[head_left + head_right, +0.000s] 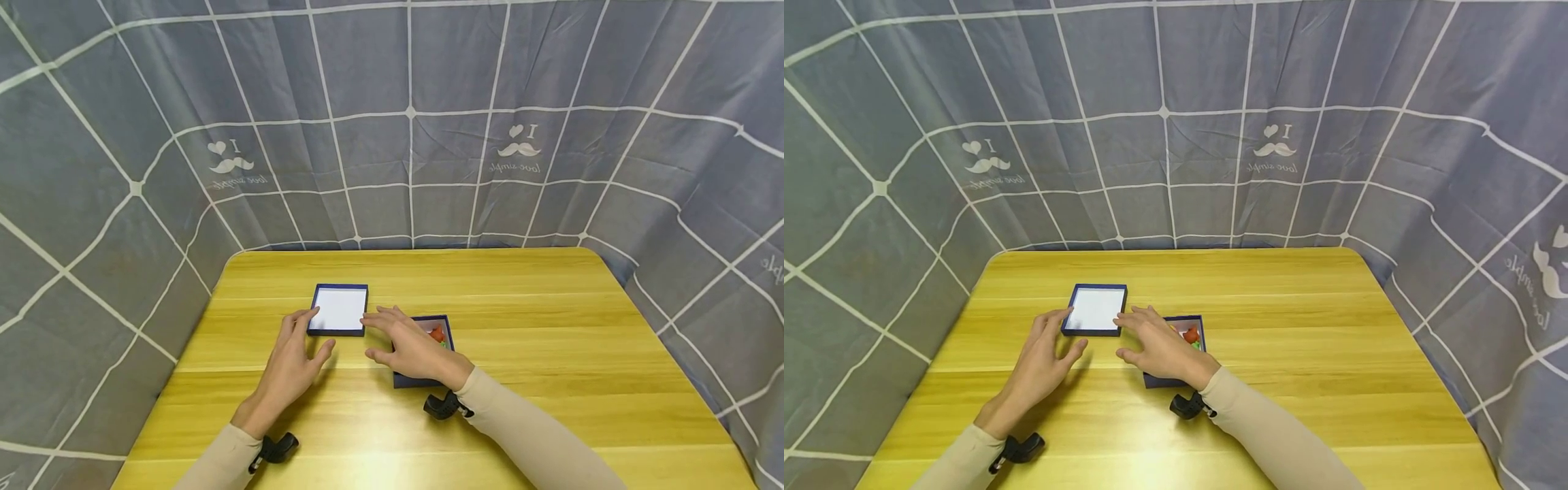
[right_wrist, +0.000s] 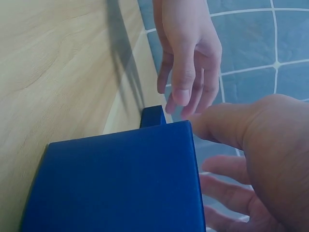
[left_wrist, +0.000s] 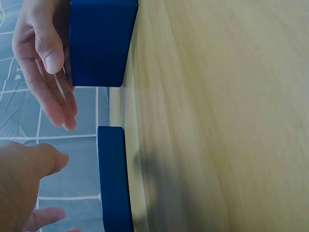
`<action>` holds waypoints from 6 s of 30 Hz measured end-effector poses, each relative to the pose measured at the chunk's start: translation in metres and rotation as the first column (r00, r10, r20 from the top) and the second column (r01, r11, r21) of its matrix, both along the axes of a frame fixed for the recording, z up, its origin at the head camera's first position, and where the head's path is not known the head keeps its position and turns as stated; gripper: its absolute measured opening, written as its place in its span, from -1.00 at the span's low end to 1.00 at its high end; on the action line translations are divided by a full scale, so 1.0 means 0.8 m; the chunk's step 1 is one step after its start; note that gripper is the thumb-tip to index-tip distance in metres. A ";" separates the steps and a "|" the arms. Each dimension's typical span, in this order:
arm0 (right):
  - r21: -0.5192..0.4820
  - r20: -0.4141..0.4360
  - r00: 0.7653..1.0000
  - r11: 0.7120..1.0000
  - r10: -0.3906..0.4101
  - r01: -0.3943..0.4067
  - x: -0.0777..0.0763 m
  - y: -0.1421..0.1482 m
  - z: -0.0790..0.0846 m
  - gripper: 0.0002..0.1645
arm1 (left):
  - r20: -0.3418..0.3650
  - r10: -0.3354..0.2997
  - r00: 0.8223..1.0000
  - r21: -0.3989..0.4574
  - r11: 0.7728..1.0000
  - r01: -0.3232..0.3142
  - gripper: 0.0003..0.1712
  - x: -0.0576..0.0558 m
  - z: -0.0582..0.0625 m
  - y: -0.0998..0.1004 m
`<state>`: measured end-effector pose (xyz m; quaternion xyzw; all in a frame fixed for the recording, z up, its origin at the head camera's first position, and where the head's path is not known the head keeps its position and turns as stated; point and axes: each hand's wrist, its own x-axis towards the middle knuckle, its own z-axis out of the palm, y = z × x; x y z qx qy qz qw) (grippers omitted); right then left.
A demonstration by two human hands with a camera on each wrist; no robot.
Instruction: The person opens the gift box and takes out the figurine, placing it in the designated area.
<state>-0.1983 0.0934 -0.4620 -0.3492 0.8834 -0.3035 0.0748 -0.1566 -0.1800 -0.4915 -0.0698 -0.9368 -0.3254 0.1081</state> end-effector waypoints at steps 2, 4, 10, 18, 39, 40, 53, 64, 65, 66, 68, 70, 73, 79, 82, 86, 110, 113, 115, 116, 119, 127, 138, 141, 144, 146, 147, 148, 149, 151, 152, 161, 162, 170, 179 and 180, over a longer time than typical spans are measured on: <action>-0.006 -0.001 1.000 1.000 -0.005 0.005 0.001 0.002 0.001 -0.27 | -0.020 -0.013 1.000 0.005 1.000 0.013 -0.14 0.000 0.001 0.003; -0.015 -0.001 1.000 1.000 -0.008 0.008 0.003 0.004 0.003 -0.28 | -0.038 -0.028 0.999 0.012 1.000 0.028 -0.16 0.001 0.001 0.007; -0.031 -0.031 1.000 1.000 -0.007 0.006 0.006 0.014 0.006 -0.30 | -0.064 -0.083 0.994 0.023 0.996 0.085 -0.16 0.002 0.002 0.019; -0.029 -0.071 0.997 0.999 -0.021 0.019 0.009 0.026 0.008 -0.30 | -0.061 -0.154 0.986 0.038 0.987 0.156 -0.14 0.004 0.002 0.032; -0.043 -0.081 0.996 0.999 -0.022 0.019 0.005 0.067 0.017 -0.31 | 0.051 -0.310 0.949 0.048 0.950 0.308 0.02 0.002 -0.002 0.074; -0.041 -0.080 0.997 0.999 -0.022 0.018 0.005 0.069 0.018 -0.31 | 0.061 -0.320 0.945 0.050 0.947 0.317 0.04 0.001 -0.002 0.075; 0.029 -0.099 0.995 1.000 0.000 0.003 0.004 0.091 0.019 -0.37 | 0.126 -0.415 0.901 0.046 0.910 0.413 0.31 -0.003 -0.002 0.096; 0.101 -0.081 0.996 0.995 0.035 -0.026 0.000 0.102 0.023 -0.37 | 0.143 -0.450 0.881 0.020 0.892 0.452 0.40 -0.010 -0.005 0.109; 0.109 -0.077 0.996 0.994 0.039 -0.030 0.000 0.103 0.023 -0.37 | 0.143 -0.451 0.881 0.018 0.891 0.454 0.40 -0.011 -0.005 0.110; 0.116 -0.069 0.997 0.993 0.042 -0.034 0.000 0.104 0.023 -0.36 | 0.142 -0.452 0.880 0.017 0.891 0.455 0.40 -0.011 -0.005 0.111; 0.134 -0.061 0.997 0.990 0.043 -0.035 -0.001 0.106 0.024 -0.35 | 0.143 -0.452 0.881 0.016 0.891 0.454 0.41 -0.012 -0.005 0.112; 0.148 -0.053 0.998 0.988 0.043 -0.035 -0.001 0.108 0.025 -0.35 | 0.144 -0.450 0.881 0.013 0.891 0.453 0.40 -0.013 -0.006 0.112; 0.153 -0.046 0.998 0.987 0.047 -0.040 -0.002 0.110 0.027 -0.40 | 0.145 -0.448 0.882 0.008 0.892 0.451 0.40 -0.015 -0.007 0.113; 0.154 -0.024 0.995 0.984 0.096 -0.091 -0.003 0.110 0.027 -0.53 | 0.147 -0.446 0.883 0.009 0.893 0.450 0.40 -0.016 -0.008 0.113; 0.163 -0.009 0.992 0.979 0.128 -0.125 -0.003 0.110 0.026 -0.54 | 0.151 -0.447 0.882 0.013 0.893 0.450 0.40 -0.016 -0.009 0.112; 0.154 0.009 0.986 0.974 0.169 -0.168 -0.006 0.107 0.026 -0.61 | 0.147 -0.449 0.881 0.018 0.892 0.451 0.40 -0.015 -0.009 0.112; 0.216 -0.017 0.976 0.954 0.219 -0.210 -0.014 0.088 0.023 -0.71 | 0.130 -0.454 0.881 0.041 0.891 0.453 0.39 -0.015 -0.013 0.113; 0.214 -0.023 0.973 0.952 0.231 -0.221 -0.015 0.088 0.022 -0.72 | 0.128 -0.456 0.881 0.044 0.890 0.454 0.38 -0.015 -0.013 0.113; 0.213 -0.023 0.972 0.951 0.236 -0.226 -0.015 0.089 0.022 -0.72 | 0.128 -0.456 0.881 0.047 0.890 0.454 0.38 -0.015 -0.013 0.113; 0.211 -0.024 0.971 0.950 0.239 -0.229 -0.015 0.090 0.022 -0.72 | 0.129 -0.457 0.880 0.048 0.889 0.455 0.38 -0.015 -0.013 0.113; 0.207 -0.030 0.969 0.950 0.245 -0.234 -0.015 0.092 0.021 -0.73 | 0.134 -0.457 0.879 0.050 0.889 0.455 0.39 -0.015 -0.013 0.113; 0.181 -0.024 0.971 0.956 0.239 -0.231 -0.013 0.098 0.023 -0.72 | 0.133 -0.465 0.875 0.056 0.885 0.461 0.40 -0.016 -0.013 0.116; 0.138 0.016 0.978 0.968 0.208 -0.208 -0.010 0.104 0.024 -0.75 | 0.144 -0.462 0.875 0.065 0.887 0.457 0.40 -0.013 -0.011 0.115; 0.123 0.022 0.978 0.971 0.206 -0.207 -0.010 0.106 0.025 -0.73 | 0.142 -0.461 0.876 0.064 0.887 0.457 0.39 -0.014 -0.011 0.114; 0.118 0.023 0.979 0.972 0.200 -0.202 -0.011 0.106 0.026 -0.71 | 0.142 -0.458 0.878 0.062 0.889 0.454 0.39 -0.015 -0.012 0.113; 0.116 0.023 0.980 0.974 0.196 -0.197 -0.011 0.107 0.027 -0.69 | 0.143 -0.457 0.878 0.060 0.889 0.453 0.39 -0.016 -0.012 0.113; 0.114 0.023 0.981 0.974 0.193 -0.194 -0.011 0.107 0.027 -0.69 | 0.143 -0.457 0.878 0.060 0.890 0.453 0.39 -0.016 -0.011 0.112; 0.112 0.021 0.981 0.975 0.191 -0.192 -0.011 0.108 0.025 -0.69 | 0.143 -0.457 0.878 0.059 0.889 0.453 0.39 -0.016 -0.011 0.112; 0.107 0.023 0.982 0.977 0.185 -0.186 -0.011 0.109 0.025 -0.69 | 0.142 -0.457 0.878 0.060 0.889 0.454 0.39 -0.016 -0.011 0.112; 0.102 0.026 0.985 0.980 0.169 -0.171 -0.011 0.110 0.023 -0.68 | 0.143 -0.458 0.878 0.058 0.889 0.454 0.39 -0.016 -0.011 0.113; 0.100 0.028 0.987 0.982 0.160 -0.162 -0.011 0.111 0.022 -0.68 | 0.143 -0.458 0.878 0.057 0.889 0.454 0.39 -0.016 -0.011 0.113; 0.055 0.058 0.991 0.991 0.120 -0.123 -0.012 0.112 0.017 -0.71 | 0.155 -0.460 0.874 0.055 0.888 0.457 0.39 -0.013 -0.012 0.111; 0.051 0.060 0.991 0.992 0.116 -0.120 -0.012 0.112 0.017 -0.71 | 0.153 -0.457 0.876 0.055 0.889 0.455 0.39 -0.013 -0.012 0.111; 0.053 0.035 0.997 0.996 0.068 -0.070 -0.015 0.114 0.017 -0.69 | 0.153 -0.457 0.876 0.067 0.890 0.452 0.40 -0.013 -0.012 0.112; 0.021 0.008 0.999 0.999 0.047 -0.047 -0.015 0.112 0.018 -0.71 | 0.152 -0.452 0.879 0.064 0.892 0.448 0.41 -0.013 -0.014 0.111; 0.017 0.004 0.999 0.999 0.044 -0.044 -0.015 0.112 0.018 -0.70 | 0.152 -0.451 0.880 0.063 0.893 0.446 0.42 -0.013 -0.014 0.111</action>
